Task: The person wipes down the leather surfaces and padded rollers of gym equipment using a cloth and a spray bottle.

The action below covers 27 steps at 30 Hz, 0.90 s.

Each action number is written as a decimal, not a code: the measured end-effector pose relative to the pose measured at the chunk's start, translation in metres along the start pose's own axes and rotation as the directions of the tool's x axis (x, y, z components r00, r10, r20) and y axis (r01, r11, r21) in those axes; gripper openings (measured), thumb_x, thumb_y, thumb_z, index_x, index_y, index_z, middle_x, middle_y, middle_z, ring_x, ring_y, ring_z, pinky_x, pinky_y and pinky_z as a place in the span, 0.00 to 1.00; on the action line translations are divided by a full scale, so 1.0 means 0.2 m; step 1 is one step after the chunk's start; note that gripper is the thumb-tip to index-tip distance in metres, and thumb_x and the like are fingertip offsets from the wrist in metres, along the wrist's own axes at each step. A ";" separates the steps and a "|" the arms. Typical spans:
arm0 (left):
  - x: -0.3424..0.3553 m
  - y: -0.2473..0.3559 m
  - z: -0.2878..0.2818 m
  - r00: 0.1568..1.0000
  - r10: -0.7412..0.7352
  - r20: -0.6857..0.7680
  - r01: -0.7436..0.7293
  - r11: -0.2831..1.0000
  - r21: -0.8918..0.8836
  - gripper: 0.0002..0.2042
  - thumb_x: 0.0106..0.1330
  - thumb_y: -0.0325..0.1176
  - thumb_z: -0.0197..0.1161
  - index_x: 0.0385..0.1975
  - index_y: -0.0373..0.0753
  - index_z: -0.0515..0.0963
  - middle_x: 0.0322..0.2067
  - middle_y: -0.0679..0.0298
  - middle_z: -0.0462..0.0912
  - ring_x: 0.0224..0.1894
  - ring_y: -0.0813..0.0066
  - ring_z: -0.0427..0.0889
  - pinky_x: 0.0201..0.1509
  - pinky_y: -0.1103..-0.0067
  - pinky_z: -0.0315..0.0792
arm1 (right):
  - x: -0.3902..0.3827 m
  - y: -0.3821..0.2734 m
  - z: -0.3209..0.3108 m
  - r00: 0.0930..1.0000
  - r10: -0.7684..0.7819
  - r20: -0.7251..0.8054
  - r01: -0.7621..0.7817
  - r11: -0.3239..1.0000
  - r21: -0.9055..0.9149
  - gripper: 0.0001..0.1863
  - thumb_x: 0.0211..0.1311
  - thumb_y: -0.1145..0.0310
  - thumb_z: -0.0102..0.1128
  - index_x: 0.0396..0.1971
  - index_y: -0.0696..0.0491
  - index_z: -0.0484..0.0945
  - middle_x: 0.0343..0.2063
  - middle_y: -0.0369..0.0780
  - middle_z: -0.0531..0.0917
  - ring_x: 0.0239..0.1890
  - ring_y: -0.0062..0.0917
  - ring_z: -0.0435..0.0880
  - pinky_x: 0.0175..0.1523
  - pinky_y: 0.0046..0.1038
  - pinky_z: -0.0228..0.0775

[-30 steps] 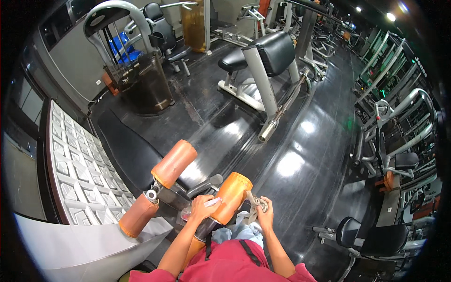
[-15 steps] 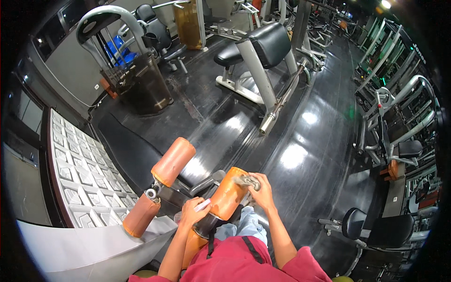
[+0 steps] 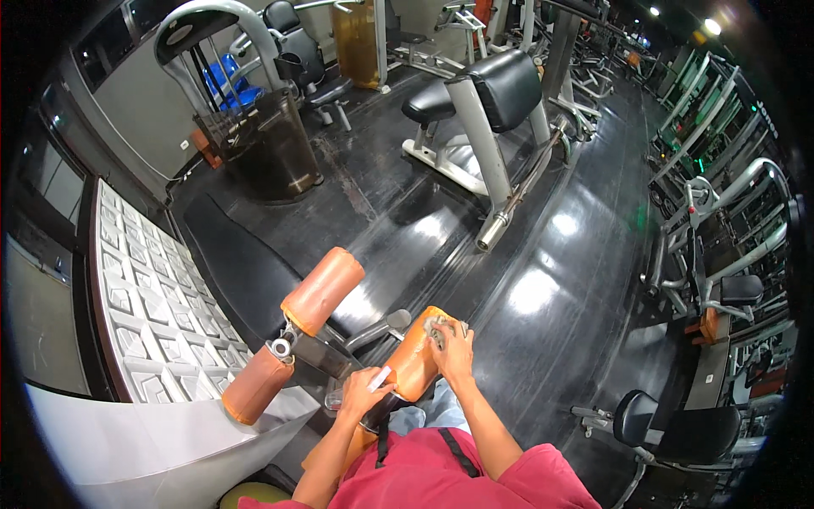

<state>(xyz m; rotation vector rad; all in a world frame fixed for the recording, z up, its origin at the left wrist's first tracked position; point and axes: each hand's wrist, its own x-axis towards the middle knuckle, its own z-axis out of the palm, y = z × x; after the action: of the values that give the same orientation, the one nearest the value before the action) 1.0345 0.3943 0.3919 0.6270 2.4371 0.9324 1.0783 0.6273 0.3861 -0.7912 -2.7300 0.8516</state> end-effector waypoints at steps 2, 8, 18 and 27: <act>0.01 -0.02 0.03 1.000 -0.004 -0.022 0.003 1.000 -0.016 0.21 0.53 0.52 0.74 0.40 0.44 0.84 0.37 0.59 0.86 0.40 0.52 0.85 0.43 0.63 0.77 | 0.00 0.03 0.02 1.000 -0.016 -0.007 0.016 1.000 -0.014 0.17 0.57 0.62 0.67 0.48 0.44 0.84 0.54 0.41 0.78 0.53 0.46 0.73 0.61 0.41 0.71; 0.04 -0.07 0.07 0.998 -0.061 -0.008 0.060 0.997 -0.048 0.22 0.52 0.52 0.75 0.40 0.44 0.84 0.36 0.59 0.86 0.40 0.51 0.85 0.43 0.62 0.76 | -0.18 0.01 0.10 0.966 -0.181 0.184 0.194 0.979 -0.057 0.16 0.59 0.60 0.65 0.48 0.41 0.85 0.57 0.41 0.76 0.54 0.43 0.78 0.56 0.40 0.77; 0.06 -0.08 0.07 0.996 -0.086 0.014 0.087 0.989 -0.123 0.19 0.53 0.47 0.74 0.42 0.46 0.84 0.36 0.59 0.86 0.41 0.51 0.85 0.43 0.63 0.75 | -0.15 0.07 0.04 0.864 -0.393 0.315 0.419 0.908 -0.017 0.14 0.56 0.61 0.67 0.44 0.41 0.86 0.50 0.35 0.79 0.55 0.38 0.77 0.55 0.38 0.78; 0.15 -0.15 0.07 0.985 -0.111 0.130 0.116 0.992 -0.038 0.17 0.52 0.49 0.75 0.38 0.49 0.84 0.36 0.62 0.87 0.41 0.56 0.85 0.43 0.63 0.76 | 0.03 0.04 0.05 0.970 -0.205 0.131 0.214 0.975 -0.060 0.14 0.54 0.66 0.68 0.43 0.45 0.86 0.47 0.37 0.80 0.54 0.42 0.77 0.57 0.39 0.74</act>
<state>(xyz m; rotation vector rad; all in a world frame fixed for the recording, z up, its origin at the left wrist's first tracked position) 1.0115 0.3973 0.3532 0.5099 2.3058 0.8718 1.0740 0.6309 0.3731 -0.4634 -2.9029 0.7828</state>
